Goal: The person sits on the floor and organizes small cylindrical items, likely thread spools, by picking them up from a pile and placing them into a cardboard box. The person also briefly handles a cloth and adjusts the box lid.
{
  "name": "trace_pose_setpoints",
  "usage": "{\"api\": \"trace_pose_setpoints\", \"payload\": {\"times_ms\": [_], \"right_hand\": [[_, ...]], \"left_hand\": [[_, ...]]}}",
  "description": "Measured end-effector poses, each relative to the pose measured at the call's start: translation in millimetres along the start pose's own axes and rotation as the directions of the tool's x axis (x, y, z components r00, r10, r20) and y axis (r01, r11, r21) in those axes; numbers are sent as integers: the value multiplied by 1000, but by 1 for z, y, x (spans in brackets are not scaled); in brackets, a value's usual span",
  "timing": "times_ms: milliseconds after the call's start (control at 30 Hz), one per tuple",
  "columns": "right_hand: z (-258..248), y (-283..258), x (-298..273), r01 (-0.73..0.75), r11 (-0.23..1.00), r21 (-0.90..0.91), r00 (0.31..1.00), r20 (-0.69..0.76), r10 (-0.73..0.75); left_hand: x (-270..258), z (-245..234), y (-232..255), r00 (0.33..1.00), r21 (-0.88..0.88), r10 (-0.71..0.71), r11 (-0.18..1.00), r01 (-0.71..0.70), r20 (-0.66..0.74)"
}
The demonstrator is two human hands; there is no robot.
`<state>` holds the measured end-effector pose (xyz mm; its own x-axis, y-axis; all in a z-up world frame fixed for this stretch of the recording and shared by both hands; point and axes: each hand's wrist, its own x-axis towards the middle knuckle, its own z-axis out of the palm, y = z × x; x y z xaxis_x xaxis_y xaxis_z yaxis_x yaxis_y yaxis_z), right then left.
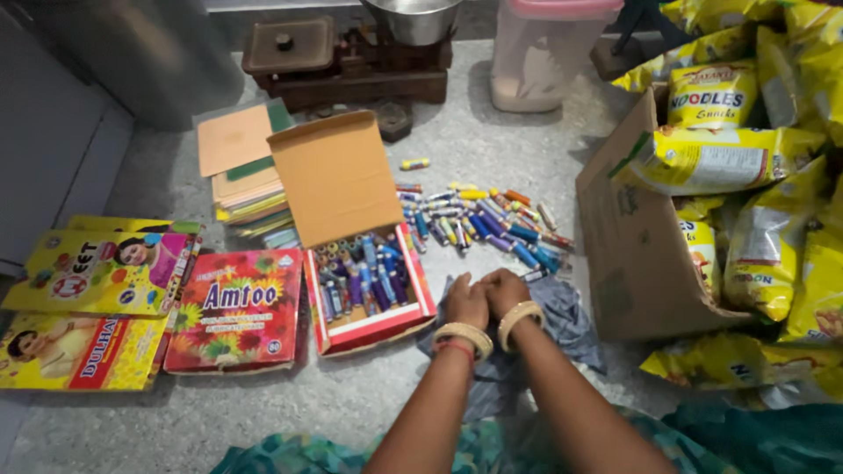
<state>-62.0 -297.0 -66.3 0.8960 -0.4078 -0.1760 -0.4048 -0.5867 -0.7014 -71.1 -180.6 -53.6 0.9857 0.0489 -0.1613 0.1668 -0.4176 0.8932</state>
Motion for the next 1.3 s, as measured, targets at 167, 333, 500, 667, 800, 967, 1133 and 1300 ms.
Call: {"api": "trace_pose_setpoints", "payload": {"times_ms": [167, 333, 500, 667, 800, 967, 1133, 1300], "right_hand": [[7, -17, -2, 4, 998, -64, 998, 65, 0], [18, -17, 6, 48, 987, -153, 993, 118, -30], [30, -4, 18, 46, 996, 80, 996, 71, -52], [2, -19, 16, 147, 977, 153, 984, -125, -128], [-30, -76, 8, 206, 922, 328, 971, -185, -151], [-42, -157, -11, 454, 810, 372, 887, -272, -372], [4, -209, -41, 378, 839, 392, 926, -139, -352], [65, -226, -64, 470, 823, 318, 877, -62, -477]], "left_hand": [[-1, -11, 5, 990, 52, -140, 989, 140, 6], [4, -18, 4, 986, -26, -163, 986, 163, -22], [4, -26, 12, 967, -63, -252, 965, 254, 40], [6, -20, 37, 1000, -251, -9, 968, 5, -14], [9, -38, 62, 996, -362, 78, 928, -91, -51], [7, -84, 82, 985, -359, 105, 922, -148, -136], [20, -139, 53, 965, -419, 78, 890, -181, -252], [44, -168, -9, 934, -449, -82, 889, -89, -347]]}}
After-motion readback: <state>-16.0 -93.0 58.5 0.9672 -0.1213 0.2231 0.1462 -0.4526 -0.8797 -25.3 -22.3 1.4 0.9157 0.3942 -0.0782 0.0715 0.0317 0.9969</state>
